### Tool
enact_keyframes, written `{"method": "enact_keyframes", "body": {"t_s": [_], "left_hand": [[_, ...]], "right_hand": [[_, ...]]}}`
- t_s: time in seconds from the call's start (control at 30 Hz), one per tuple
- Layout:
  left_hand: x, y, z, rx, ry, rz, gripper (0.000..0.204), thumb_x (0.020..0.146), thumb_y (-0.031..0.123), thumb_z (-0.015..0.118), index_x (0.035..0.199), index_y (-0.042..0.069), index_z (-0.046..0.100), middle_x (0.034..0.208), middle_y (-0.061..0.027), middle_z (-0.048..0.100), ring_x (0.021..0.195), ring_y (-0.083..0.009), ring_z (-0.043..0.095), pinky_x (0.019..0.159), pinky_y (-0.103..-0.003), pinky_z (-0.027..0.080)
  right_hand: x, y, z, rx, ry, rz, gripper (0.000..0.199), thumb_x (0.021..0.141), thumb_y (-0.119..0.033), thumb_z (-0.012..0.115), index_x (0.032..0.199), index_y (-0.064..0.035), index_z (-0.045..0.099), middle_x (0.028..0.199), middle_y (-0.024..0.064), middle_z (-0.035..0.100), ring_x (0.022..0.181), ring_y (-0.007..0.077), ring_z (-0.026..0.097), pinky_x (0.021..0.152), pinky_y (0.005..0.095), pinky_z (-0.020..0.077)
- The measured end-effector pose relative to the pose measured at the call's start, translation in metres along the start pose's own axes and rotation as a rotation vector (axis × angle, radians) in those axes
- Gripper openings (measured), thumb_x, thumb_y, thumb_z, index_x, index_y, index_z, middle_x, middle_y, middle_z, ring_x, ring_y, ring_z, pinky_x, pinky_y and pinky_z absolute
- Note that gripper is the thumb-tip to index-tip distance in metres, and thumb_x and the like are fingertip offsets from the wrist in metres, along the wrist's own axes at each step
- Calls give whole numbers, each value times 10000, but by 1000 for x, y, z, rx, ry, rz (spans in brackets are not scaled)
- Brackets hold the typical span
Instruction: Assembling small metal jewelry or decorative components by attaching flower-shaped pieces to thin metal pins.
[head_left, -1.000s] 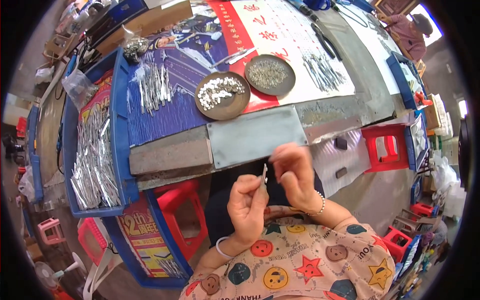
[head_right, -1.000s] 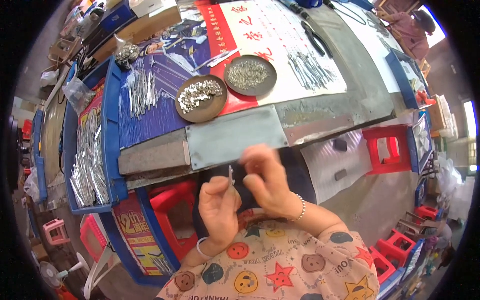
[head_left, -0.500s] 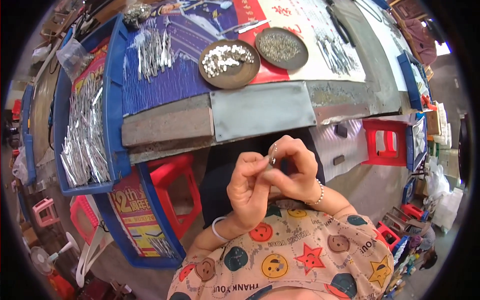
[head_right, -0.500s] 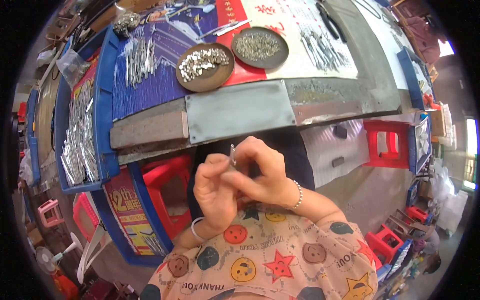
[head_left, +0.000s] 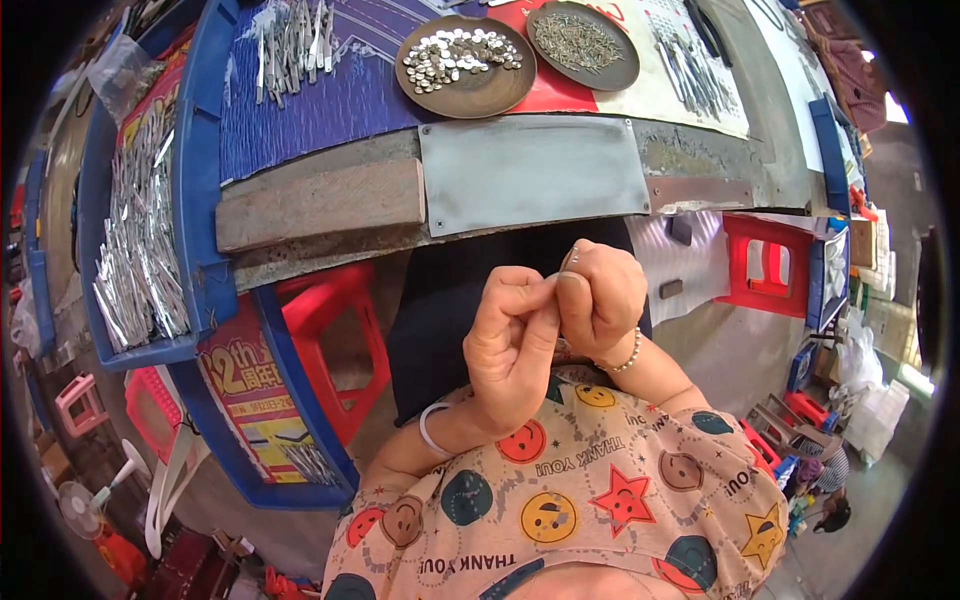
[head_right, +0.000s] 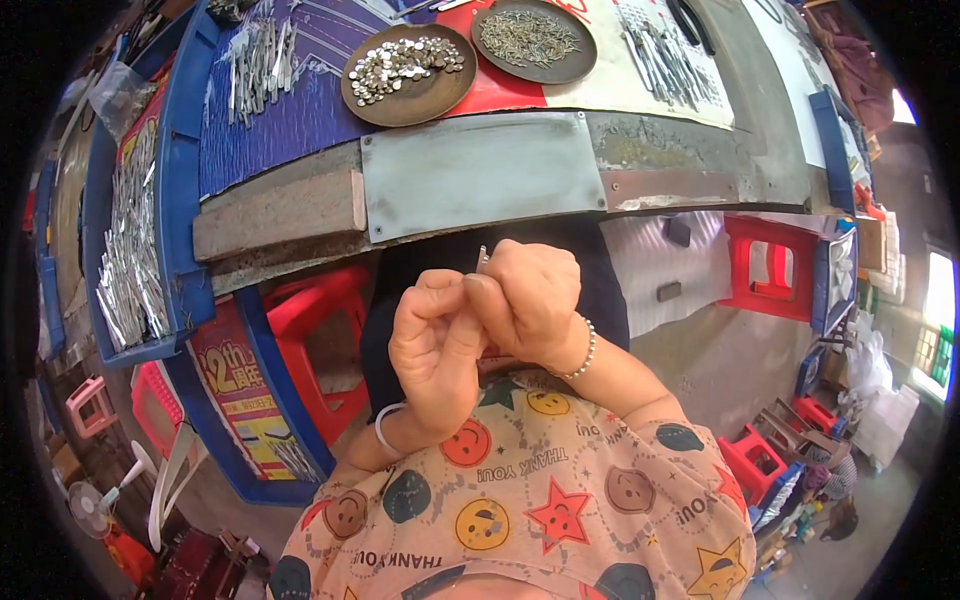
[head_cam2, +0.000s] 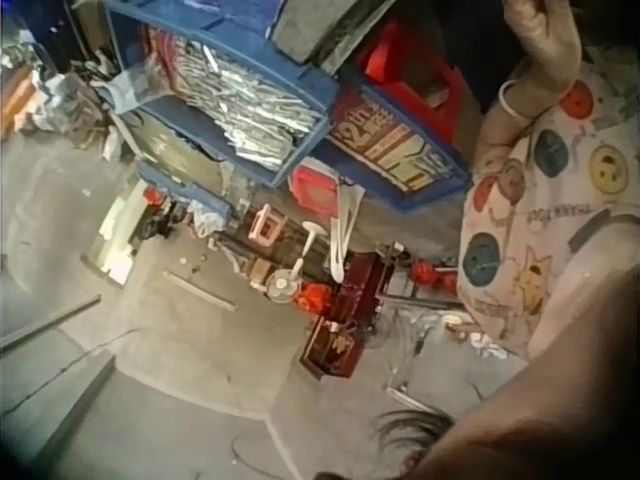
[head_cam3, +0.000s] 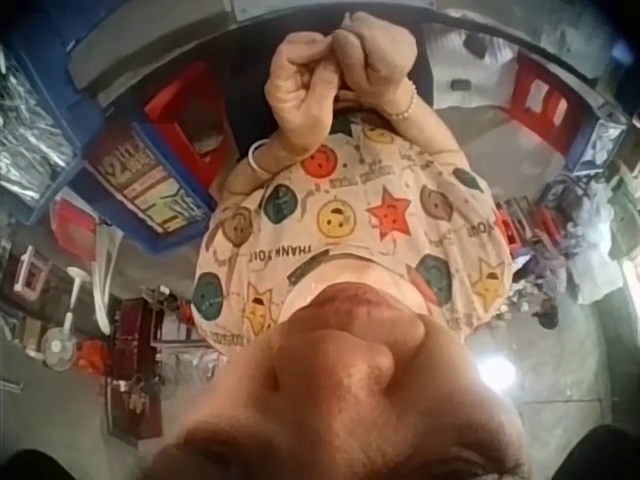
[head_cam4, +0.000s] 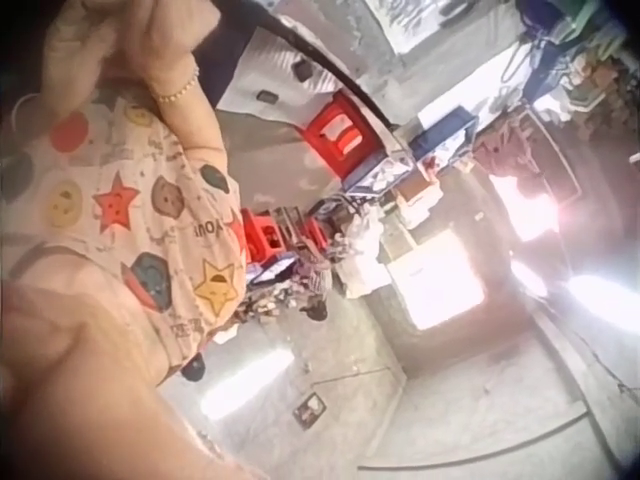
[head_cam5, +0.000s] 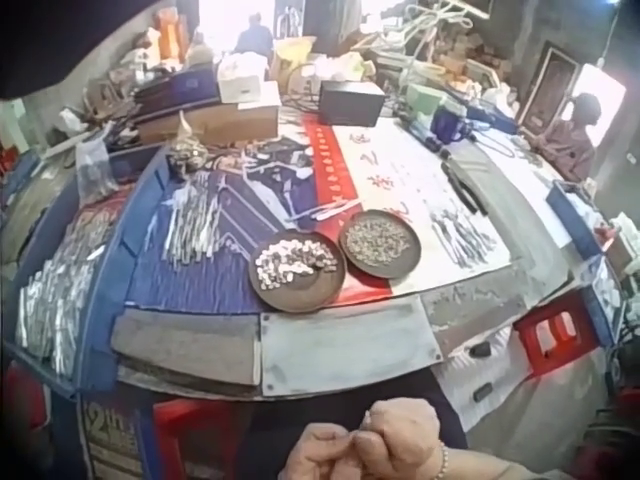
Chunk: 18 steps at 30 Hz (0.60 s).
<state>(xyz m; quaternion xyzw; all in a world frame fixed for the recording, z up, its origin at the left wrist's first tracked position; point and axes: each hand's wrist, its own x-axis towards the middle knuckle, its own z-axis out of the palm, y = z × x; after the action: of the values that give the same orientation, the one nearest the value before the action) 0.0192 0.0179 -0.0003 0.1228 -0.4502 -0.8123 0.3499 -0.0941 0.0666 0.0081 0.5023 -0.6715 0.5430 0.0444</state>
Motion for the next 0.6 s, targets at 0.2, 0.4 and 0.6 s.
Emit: {"method": "enact_keyframes", "body": {"t_s": [0.2, 0.4, 0.6], "left_hand": [[3, 3, 1, -42, -3, -35, 187, 916, -95, 470, 1085, -20, 499, 1059, -62, 462, 855, -56, 503, 746, -167, 421], [3, 4, 2, -93, 70, -174, 146, 930, -67, 461, 1063, -14, 490, 1011, -48, 482, 797, -40, 492, 703, -176, 425], [15, 23, -6, -420, -34, -702, 138, 952, 57, 483, 1075, -4, 499, 873, -23, 513, 570, -38, 386, 507, -182, 313]], "right_hand": [[4, -3, 2, 395, -40, 251, 102, 713, 51, 454, 625, 7, 426, 552, 96, 459, 420, 195, 409, 408, 274, 333], [0, 1, 1, 323, -171, 328, 392, 922, -188, 457, 568, -29, 398, 484, 80, 355, 394, 164, 343, 390, 283, 259], [5, 13, -34, 488, -378, 573, 612, 983, -489, 322, 673, 0, 522, 533, 20, 476, 465, 70, 447, 410, 216, 333]]}}
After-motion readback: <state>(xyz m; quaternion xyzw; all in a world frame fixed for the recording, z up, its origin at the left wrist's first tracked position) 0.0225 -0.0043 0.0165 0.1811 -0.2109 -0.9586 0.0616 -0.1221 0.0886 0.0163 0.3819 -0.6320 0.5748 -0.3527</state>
